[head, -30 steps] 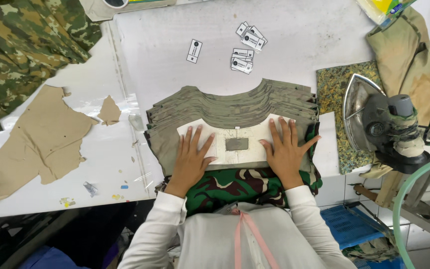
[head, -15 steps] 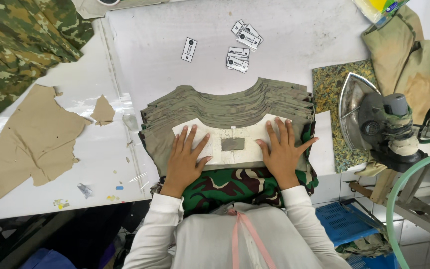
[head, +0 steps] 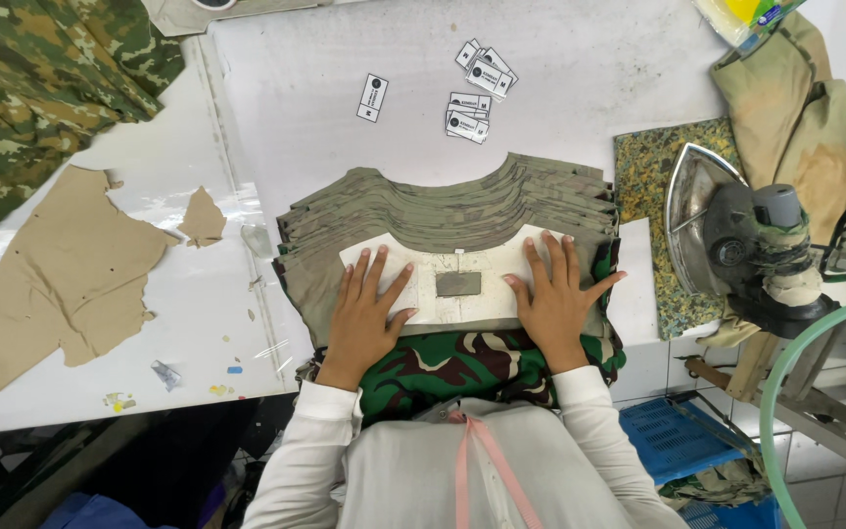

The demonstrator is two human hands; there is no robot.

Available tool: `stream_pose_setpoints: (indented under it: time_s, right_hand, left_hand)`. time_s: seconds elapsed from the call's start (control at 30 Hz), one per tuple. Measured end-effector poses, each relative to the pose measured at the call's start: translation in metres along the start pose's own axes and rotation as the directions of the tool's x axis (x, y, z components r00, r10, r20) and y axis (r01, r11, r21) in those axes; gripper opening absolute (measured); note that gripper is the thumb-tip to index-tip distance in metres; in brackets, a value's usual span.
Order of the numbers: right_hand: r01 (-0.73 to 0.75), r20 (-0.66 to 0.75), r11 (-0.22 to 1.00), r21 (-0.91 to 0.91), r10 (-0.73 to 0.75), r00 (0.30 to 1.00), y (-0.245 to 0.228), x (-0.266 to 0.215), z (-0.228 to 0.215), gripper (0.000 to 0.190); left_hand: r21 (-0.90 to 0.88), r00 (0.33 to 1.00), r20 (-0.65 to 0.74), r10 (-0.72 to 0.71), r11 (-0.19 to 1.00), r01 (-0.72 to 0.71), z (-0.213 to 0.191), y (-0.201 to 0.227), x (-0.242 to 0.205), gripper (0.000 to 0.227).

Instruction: The person irons a stack of camouflage-patterned fabric pieces on a white work table. They place a white template over the fabric, position a small rectangular label, and press it with a steam iron. The person repeats this process for multiple fabric pieces, removing the template and label after each ironing.

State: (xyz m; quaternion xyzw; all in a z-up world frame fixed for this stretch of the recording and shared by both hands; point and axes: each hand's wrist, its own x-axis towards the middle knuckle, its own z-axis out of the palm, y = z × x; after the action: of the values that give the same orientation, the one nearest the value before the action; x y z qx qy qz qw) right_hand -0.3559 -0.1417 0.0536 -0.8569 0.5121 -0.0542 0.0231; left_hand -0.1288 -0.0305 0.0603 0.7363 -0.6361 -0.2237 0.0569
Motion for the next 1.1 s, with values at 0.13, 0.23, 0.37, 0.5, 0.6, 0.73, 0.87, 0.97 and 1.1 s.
stream_pose_setpoints:
  time_s: [0.13,0.23,0.37,0.5,0.6,0.73,0.87,0.97,1.1]
  right_hand:
    - [-0.007,-0.001,1.000,0.005,0.007,1.000,0.000,0.001,0.001,0.039]
    - [-0.002,-0.007,1.000,0.013,0.002,1.000,0.001,0.000,0.002,0.039]
    - [-0.026,0.009,0.999,0.029,0.026,1.000,0.002,-0.001,0.001,0.039]
    - [-0.043,0.027,0.998,0.043,0.042,0.999,0.002,-0.001,0.001,0.040]
    - [-0.050,0.032,0.998,0.046,0.048,0.998,0.003,-0.002,0.003,0.040]
    - [-0.052,0.036,0.997,0.049,0.050,0.998,0.002,-0.002,0.001,0.040]
    - [-0.064,0.045,0.995,0.080,0.061,0.997,0.003,-0.002,0.000,0.040]
    - [-0.075,0.058,0.992,0.104,0.069,0.996,0.003,-0.003,-0.002,0.041]
    - [-0.080,0.068,0.989,0.125,0.072,0.995,0.003,-0.004,-0.004,0.041]
  left_hand:
    - [-0.016,1.000,-0.009,0.000,1.000,0.000,0.000,0.000,0.000,0.054]
    - [-0.013,1.000,-0.009,-0.001,1.000,0.001,0.001,0.001,0.000,0.054]
    - [-0.016,1.000,-0.002,0.001,1.000,-0.001,-0.001,0.002,0.000,0.054]
    - [-0.017,1.000,-0.005,0.004,1.000,-0.004,-0.001,0.001,0.000,0.054]
    - [-0.014,1.000,-0.012,0.014,1.000,-0.014,0.000,0.001,0.000,0.055]
    - [0.022,0.996,-0.063,0.060,0.998,-0.059,0.003,-0.008,0.001,0.058]
    - [0.127,0.982,-0.146,0.123,0.986,-0.105,0.007,-0.017,0.004,0.064]
    - [0.173,0.966,-0.197,0.170,0.975,-0.137,0.011,-0.022,0.004,0.066]
    - [0.162,0.956,-0.228,0.184,0.976,-0.149,0.012,-0.023,0.006,0.066]
